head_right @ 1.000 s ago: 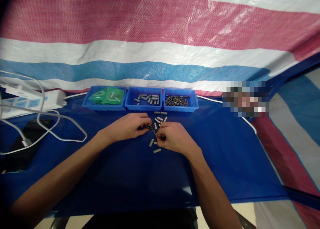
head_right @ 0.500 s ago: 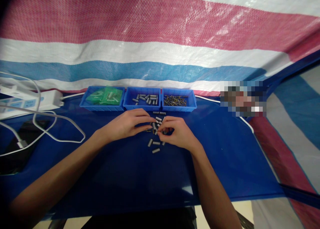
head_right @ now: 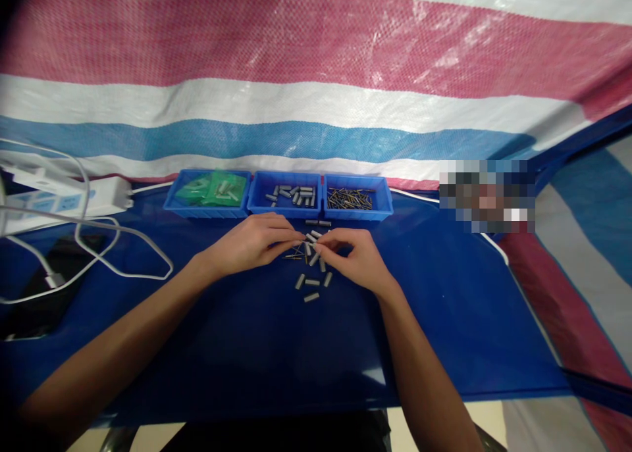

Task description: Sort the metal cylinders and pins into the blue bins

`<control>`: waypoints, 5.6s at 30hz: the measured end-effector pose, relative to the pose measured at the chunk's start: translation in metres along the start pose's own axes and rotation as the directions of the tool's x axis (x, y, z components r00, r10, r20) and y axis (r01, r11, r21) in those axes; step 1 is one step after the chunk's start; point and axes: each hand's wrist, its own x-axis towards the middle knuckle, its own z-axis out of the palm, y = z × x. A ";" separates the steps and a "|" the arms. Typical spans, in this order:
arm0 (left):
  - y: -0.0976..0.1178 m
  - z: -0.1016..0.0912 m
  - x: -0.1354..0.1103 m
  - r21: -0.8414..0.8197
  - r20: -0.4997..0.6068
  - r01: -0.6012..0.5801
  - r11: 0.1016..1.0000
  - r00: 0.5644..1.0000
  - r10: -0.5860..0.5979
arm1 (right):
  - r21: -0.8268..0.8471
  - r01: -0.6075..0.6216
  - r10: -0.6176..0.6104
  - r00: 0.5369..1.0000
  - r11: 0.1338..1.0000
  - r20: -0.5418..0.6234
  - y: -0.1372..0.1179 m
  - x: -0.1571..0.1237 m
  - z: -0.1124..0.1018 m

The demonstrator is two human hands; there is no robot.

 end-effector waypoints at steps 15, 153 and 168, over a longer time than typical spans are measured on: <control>0.000 -0.001 0.000 -0.035 0.002 0.069 0.997 0.998 -0.069 | 0.396 -0.162 0.192 0.981 0.904 -0.036 0.007 0.003 0.011; 0.012 0.027 0.009 -0.782 -0.235 0.148 0.606 0.830 -0.506 | 0.497 -0.081 0.182 0.970 0.864 -0.158 0.012 0.006 0.017; 0.006 0.002 0.003 -0.205 0.114 0.001 0.979 0.993 0.023 | 0.199 0.050 0.057 0.865 0.979 -0.499 0.025 0.010 0.010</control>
